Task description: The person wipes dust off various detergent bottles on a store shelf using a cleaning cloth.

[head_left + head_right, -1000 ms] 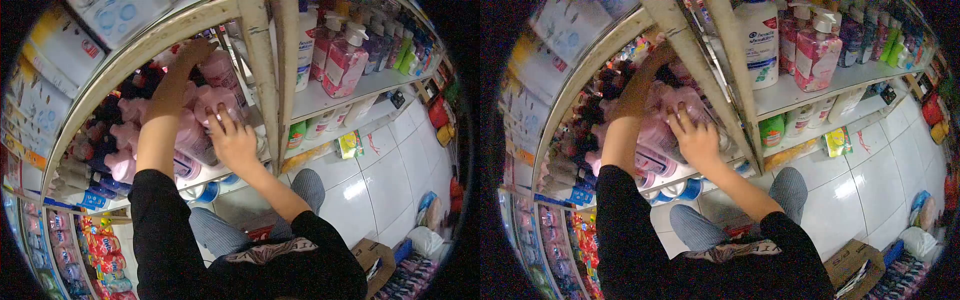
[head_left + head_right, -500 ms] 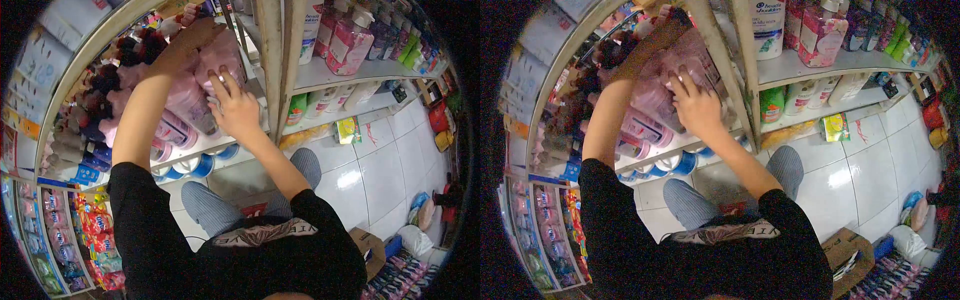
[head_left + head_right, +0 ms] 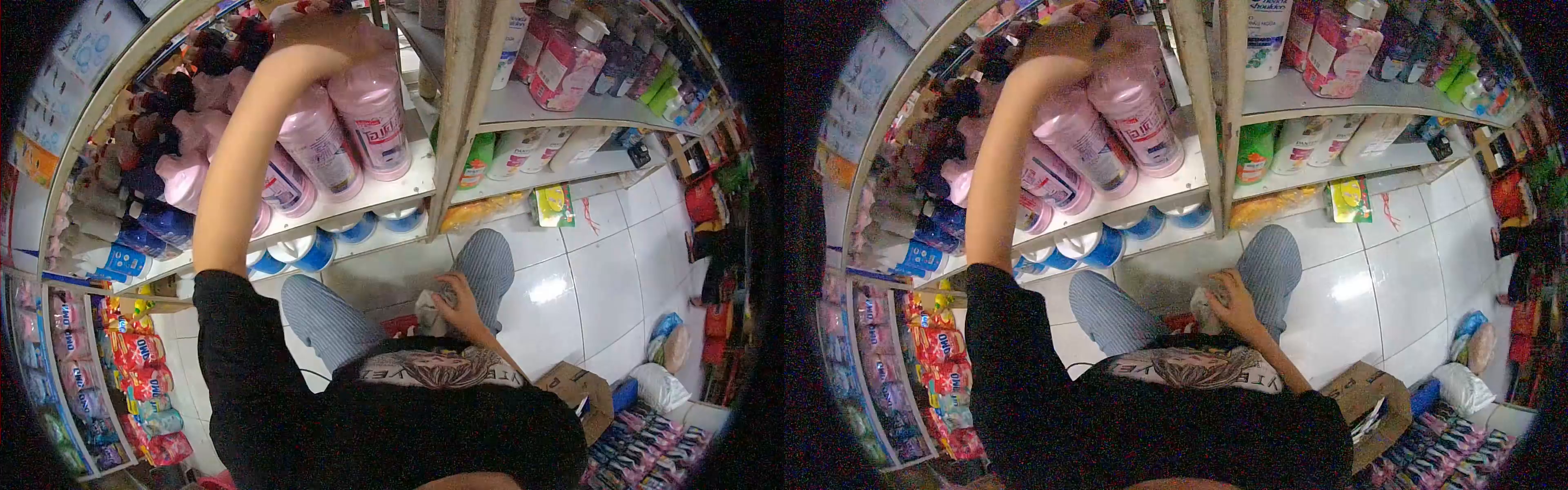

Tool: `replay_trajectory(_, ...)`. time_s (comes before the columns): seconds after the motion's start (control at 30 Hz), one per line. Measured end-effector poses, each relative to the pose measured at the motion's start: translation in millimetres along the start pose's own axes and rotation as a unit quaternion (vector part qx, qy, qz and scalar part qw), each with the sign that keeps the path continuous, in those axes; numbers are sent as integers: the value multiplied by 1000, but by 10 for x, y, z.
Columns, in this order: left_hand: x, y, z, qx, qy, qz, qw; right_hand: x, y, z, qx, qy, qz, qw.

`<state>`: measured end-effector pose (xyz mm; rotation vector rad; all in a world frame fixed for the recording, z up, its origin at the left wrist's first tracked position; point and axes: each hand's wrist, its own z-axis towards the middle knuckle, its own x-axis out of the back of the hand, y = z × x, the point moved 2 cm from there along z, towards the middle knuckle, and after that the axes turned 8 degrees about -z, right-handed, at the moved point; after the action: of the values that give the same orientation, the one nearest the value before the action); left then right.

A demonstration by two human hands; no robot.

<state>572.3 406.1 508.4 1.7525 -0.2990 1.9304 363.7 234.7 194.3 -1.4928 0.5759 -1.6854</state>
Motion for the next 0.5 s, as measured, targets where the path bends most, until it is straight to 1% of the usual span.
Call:
replay_trajectory(0.03,-5,27,-39,-32,-20,44,998,34,30,-32,0,-1,-2,1000)
replay_trajectory(0.07,-218,-131,24,74,2,146,987,66,60,-51,-18,2,-7,1000)
replay_trajectory(0.1,-350,-242,80,80,3,144,986,88,80,-61,-34,2,-11,999)
replay_trajectory(0.17,-478,-470,158,48,119,20,992,101,91,-21,-31,0,0,1000)
replay_trajectory(0.2,-483,-525,157,8,98,-55,994,94,87,24,-31,5,13,999)
replay_trajectory(0.23,-490,-578,157,13,101,-52,993,88,67,71,-26,1,15,1000)
replay_trajectory(0.3,-384,-438,114,-21,109,-93,990,99,-3,154,5,18,5,1000)
replay_trajectory(0.33,-374,-452,130,-15,93,-112,989,90,-39,170,11,14,5,1000)
replay_trajectory(0.37,-377,-470,138,-8,99,-111,989,86,-76,193,12,20,12,1000)
replay_trajectory(0.43,-384,-489,146,-42,158,-82,983,92,-107,230,21,23,16,999)
replay_trajectory(0.5,-348,-466,123,-39,162,-95,981,73,-126,218,35,25,22,999)
